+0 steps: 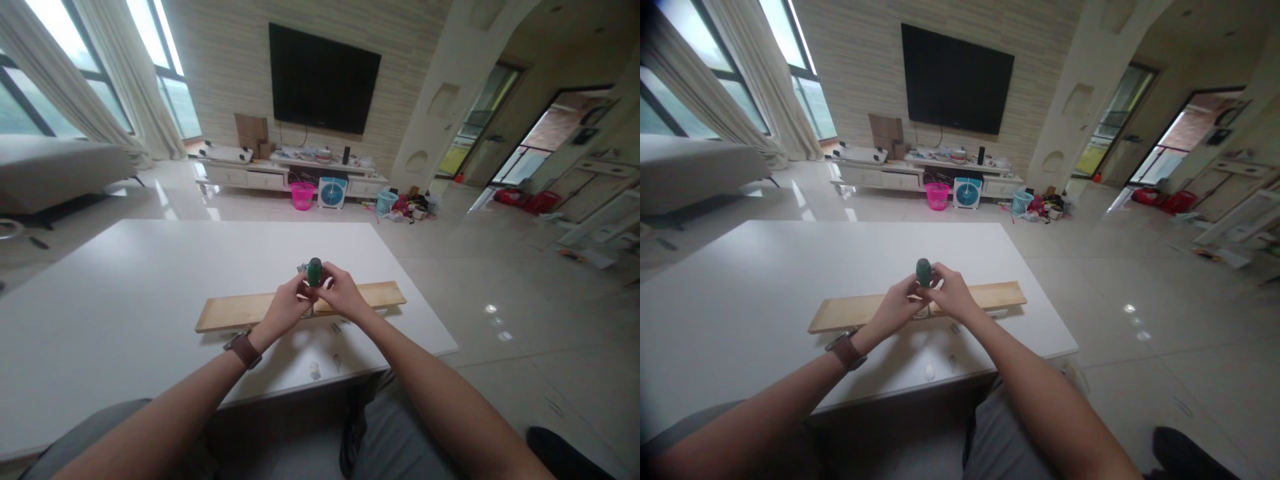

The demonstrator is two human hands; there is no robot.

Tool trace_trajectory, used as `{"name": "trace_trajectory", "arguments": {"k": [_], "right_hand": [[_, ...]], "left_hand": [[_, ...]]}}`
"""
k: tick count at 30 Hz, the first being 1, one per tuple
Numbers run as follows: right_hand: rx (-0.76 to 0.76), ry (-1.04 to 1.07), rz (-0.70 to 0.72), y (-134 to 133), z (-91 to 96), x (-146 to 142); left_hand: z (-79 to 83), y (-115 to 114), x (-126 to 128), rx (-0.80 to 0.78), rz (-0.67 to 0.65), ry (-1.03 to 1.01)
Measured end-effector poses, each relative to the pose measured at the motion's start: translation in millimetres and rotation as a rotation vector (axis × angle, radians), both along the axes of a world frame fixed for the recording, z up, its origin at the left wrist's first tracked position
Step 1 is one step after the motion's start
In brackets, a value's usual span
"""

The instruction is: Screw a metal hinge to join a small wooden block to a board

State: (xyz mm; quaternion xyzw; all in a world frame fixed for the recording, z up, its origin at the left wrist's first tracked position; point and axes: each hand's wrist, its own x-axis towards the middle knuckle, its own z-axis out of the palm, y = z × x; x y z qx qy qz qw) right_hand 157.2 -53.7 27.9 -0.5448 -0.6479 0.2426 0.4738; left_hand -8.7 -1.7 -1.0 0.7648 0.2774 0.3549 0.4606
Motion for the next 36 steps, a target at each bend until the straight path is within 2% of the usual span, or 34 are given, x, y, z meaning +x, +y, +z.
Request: {"name": "trace_trajectory", "arguments": {"k": [5,10,13,18,23,29,36], "right_hand": [[-0.002,-0.030,0.004,-3.2,1.4,-2.0],[0.060,0.073,-0.087,-5.5,10.1,12.2],[0.038,0.157,-0.108,-10.7,15.0,28.8],[-0.044,0.083,-0.078,-31.3,21.0,60.1],[-0.135,-0.125,-0.032,-50.9,20.1,80.9],[-0.218,-0.276,0.024,-59.2,7.7,91.4],[-0.261,-0.294,0.025,-57.3,2.4,95.0]], "left_hand": [[-9.9,-0.6,-3.5,-0.010,-0.075,0.056],[-23.3,-0.2,-18.4,0.120,-0.064,0.231],[-26.1,-1.9,-31.5,0.247,-0.089,0.325],[-21.1,-6.6,-53.0,0.462,-0.157,0.421],[-12.0,-19.1,-68.5,0.549,-0.211,0.489],[-3.2,-41.0,-75.6,0.620,-0.333,0.495],[-7.3,-47.7,-75.6,0.689,-0.425,0.506]]}}
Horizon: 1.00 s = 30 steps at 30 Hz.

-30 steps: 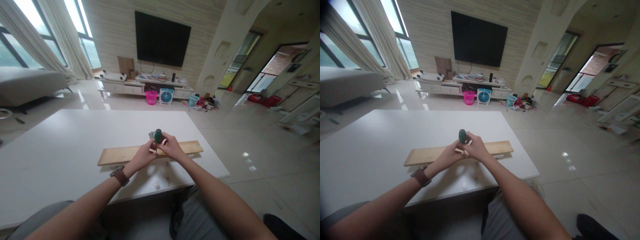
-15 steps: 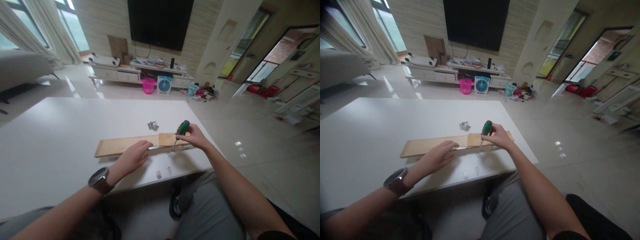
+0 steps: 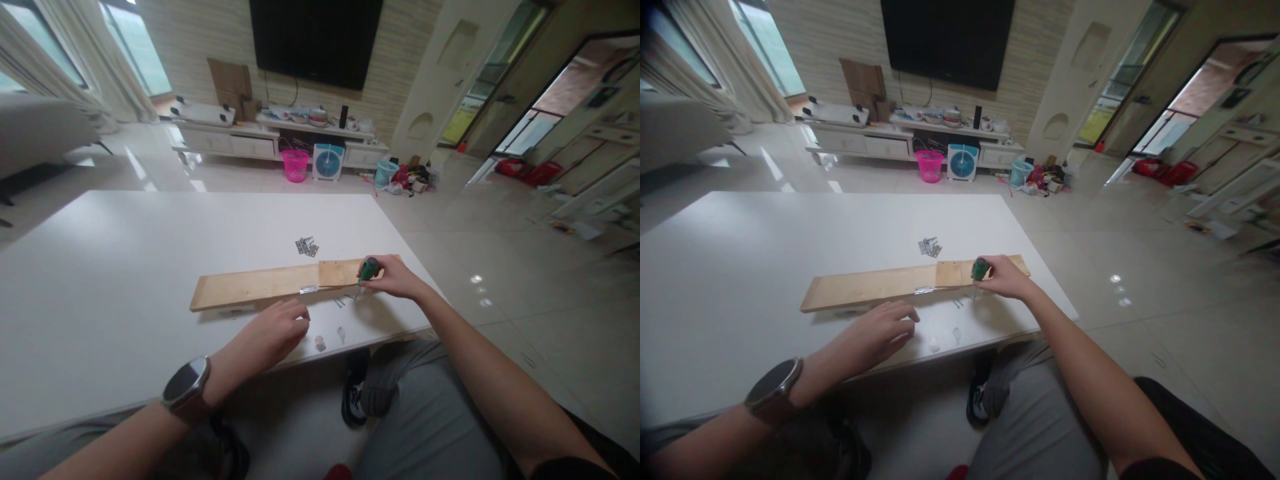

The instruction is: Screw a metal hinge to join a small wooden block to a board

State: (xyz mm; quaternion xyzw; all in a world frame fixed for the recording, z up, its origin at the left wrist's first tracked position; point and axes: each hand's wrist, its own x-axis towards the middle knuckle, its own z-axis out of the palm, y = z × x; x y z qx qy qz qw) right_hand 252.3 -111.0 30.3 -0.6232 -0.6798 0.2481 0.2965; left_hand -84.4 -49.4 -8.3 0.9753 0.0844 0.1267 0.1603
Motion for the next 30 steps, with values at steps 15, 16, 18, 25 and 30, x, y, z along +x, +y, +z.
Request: {"name": "trace_trajectory", "arguments": {"k": [15,16,18,25,30], "right_hand": [[0.054,0.151,-0.077,-9.7,24.2,-6.0],[0.064,0.171,-0.074,-9.9,26.2,-7.6],[0.091,0.226,-0.073,-9.5,30.0,-12.1],[0.215,0.525,-0.055,0.8,38.5,-42.1],[0.226,0.631,-0.033,11.8,40.4,-66.4]], "left_hand": [[-23.4,7.0,-0.9,-0.119,0.172,0.061],[-24.7,7.2,-0.3,-0.147,0.185,0.053],[-25.2,6.3,2.8,-0.219,0.212,0.026],[-20.7,-1.6,20.9,-0.472,0.328,-0.172],[-25.1,-2.6,18.3,-0.632,0.336,-0.187]]}}
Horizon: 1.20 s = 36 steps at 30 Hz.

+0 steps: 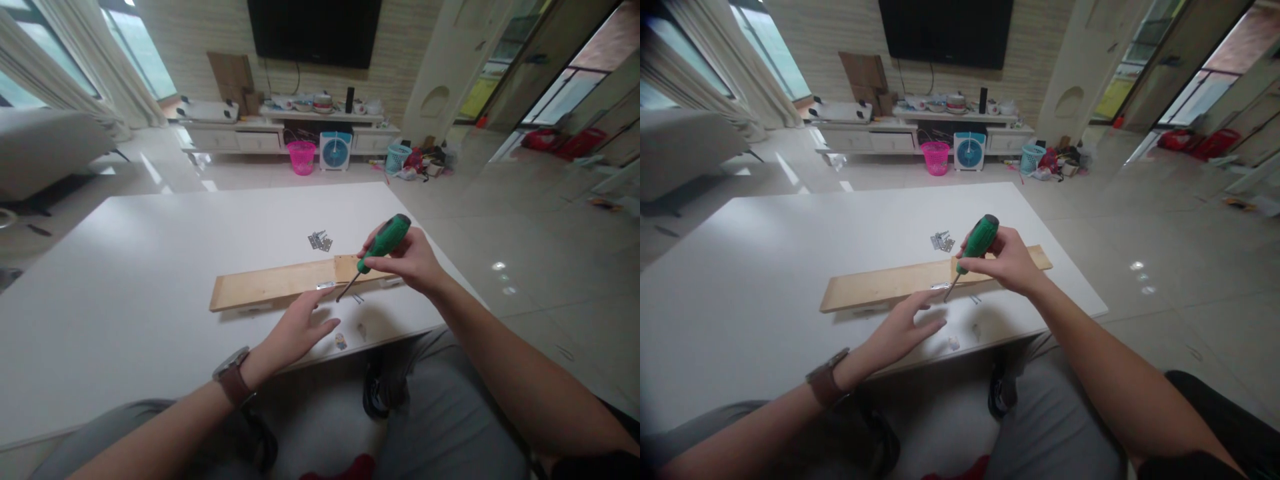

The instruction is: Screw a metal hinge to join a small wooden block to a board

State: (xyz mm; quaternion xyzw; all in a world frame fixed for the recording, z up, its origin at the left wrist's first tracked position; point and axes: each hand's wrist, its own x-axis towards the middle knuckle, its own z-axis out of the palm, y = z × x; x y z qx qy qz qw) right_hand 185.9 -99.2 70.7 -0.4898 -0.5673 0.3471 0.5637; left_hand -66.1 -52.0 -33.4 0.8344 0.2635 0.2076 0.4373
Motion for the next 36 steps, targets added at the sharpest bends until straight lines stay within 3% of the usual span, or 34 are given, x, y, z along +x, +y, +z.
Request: {"name": "trace_trajectory", "arguments": {"k": [10,30,36], "right_hand": [[-0.035,0.044,0.025,12.0,-0.6,-21.3],[-0.057,0.084,0.018,16.8,-3.9,-22.3],[-0.081,0.011,0.016,17.7,-7.4,-29.2]], "left_hand": [[14.0,2.1,0.8,0.001,0.025,0.058],[25.2,-4.3,-0.5,-0.066,0.040,0.082],[22.5,-5.9,0.3,-0.086,0.029,0.081]]}}
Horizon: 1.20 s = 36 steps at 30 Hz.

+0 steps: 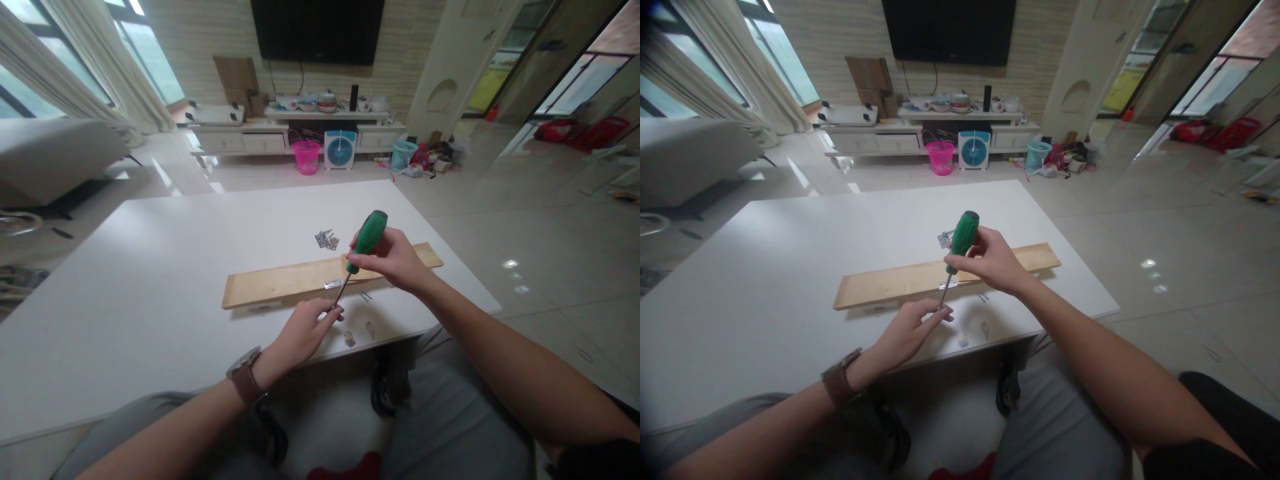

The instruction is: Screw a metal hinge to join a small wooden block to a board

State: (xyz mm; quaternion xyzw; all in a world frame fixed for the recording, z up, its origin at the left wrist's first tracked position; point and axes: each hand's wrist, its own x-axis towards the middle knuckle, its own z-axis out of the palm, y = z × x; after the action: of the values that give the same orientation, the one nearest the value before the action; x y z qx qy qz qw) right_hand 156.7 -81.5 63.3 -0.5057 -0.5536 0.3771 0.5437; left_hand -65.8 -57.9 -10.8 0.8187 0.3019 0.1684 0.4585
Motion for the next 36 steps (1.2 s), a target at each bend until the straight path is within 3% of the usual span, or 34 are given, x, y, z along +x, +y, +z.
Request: {"name": "trace_trajectory", "arguments": {"k": [3,10,20,29,36], "right_hand": [[0.003,-0.027,-0.002,-1.7,-1.0,-4.4],[-0.019,0.028,0.152,-3.6,-4.2,-5.2],[0.105,-0.014,0.096,3.3,-10.3,-9.6],[0.173,-0.070,-0.056,4.4,-9.6,-10.0],[0.197,-0.122,-0.109,9.3,-16.2,-11.0]], "left_hand": [[-0.7,-0.2,-0.1,-0.040,0.019,-0.002],[-3.2,1.1,0.7,-0.120,0.042,-0.011],[-8.2,3.8,1.9,-0.147,0.045,-0.066],[-14.2,16.0,-4.4,0.126,0.182,-0.145],[-13.9,23.6,-5.2,0.174,0.197,-0.131]]}}
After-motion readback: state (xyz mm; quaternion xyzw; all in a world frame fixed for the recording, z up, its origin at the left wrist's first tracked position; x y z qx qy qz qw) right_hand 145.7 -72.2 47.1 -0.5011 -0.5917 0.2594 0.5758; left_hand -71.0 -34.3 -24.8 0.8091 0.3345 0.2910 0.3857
